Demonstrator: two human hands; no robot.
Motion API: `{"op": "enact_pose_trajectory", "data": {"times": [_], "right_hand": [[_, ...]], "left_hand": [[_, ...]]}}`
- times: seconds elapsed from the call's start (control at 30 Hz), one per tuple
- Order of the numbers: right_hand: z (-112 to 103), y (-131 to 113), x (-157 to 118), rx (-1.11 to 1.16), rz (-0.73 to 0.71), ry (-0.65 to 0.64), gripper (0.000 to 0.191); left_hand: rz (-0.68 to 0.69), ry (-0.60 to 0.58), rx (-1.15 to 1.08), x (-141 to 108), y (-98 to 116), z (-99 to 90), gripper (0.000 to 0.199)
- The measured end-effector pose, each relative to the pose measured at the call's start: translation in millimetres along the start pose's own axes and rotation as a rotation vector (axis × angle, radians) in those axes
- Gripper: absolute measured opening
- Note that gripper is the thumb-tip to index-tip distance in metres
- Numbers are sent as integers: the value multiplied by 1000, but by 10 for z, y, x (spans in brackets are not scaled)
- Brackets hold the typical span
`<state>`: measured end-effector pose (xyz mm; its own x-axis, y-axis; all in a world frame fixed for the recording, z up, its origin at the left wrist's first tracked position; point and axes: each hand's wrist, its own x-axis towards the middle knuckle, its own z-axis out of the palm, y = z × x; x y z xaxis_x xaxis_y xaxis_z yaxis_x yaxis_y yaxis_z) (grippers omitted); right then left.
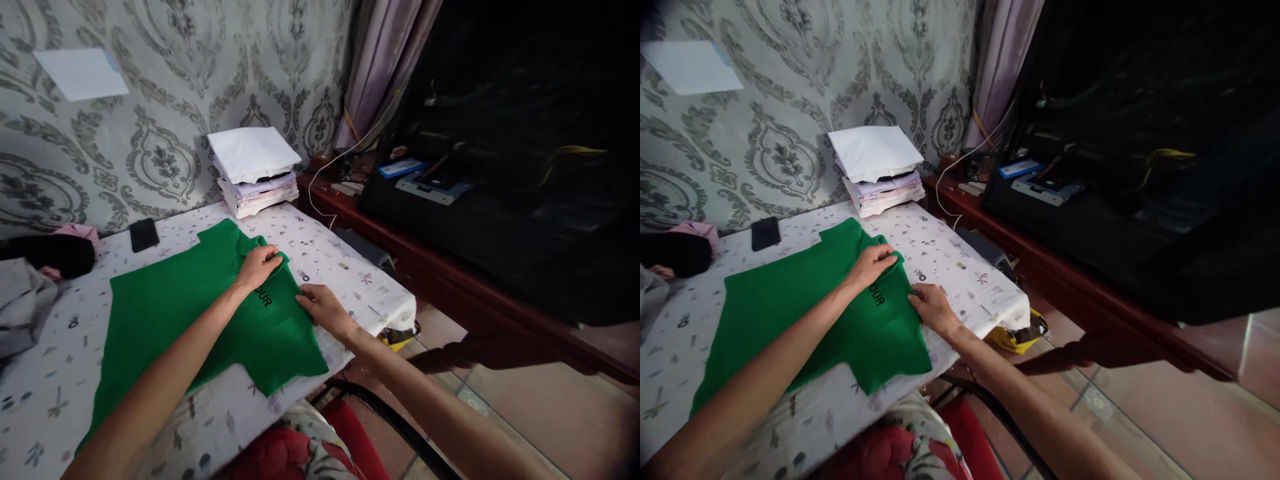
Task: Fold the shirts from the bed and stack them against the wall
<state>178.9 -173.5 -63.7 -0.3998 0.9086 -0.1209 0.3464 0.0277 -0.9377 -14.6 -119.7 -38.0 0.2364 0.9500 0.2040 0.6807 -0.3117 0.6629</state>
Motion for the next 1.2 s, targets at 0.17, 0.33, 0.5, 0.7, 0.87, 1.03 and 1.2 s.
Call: {"op": "enact_pose_trajectory", "data": {"times": [0.17, 0.33, 0.5, 0.7, 0.87, 1.03, 1.2], "right_hand": [[-28, -46, -79, 237, 135, -58, 33], [-17, -134, -359, 381, 248, -57, 43], [74, -115, -715, 435, 342, -208, 53], [97, -124, -928, 483, 428, -395, 55], [-40, -138, -942, 317, 377, -408, 55], [-379, -26, -797, -366, -65, -194, 35], [-464, 104, -477, -778, -610, -129, 50]], "left_hand": [[41, 30, 73, -76, 15, 224, 10], [225, 99, 292, -315, 75, 139, 23], [339, -39, 326, -694, 25, -94, 39], [308, -303, 325, -932, 82, 87, 44], [168, -253, 222, -1274, 165, -300, 39], [-15, -349, 353, -2090, 92, -869, 43], [-103, -299, 557, -2721, -12, -1088, 43]]}}
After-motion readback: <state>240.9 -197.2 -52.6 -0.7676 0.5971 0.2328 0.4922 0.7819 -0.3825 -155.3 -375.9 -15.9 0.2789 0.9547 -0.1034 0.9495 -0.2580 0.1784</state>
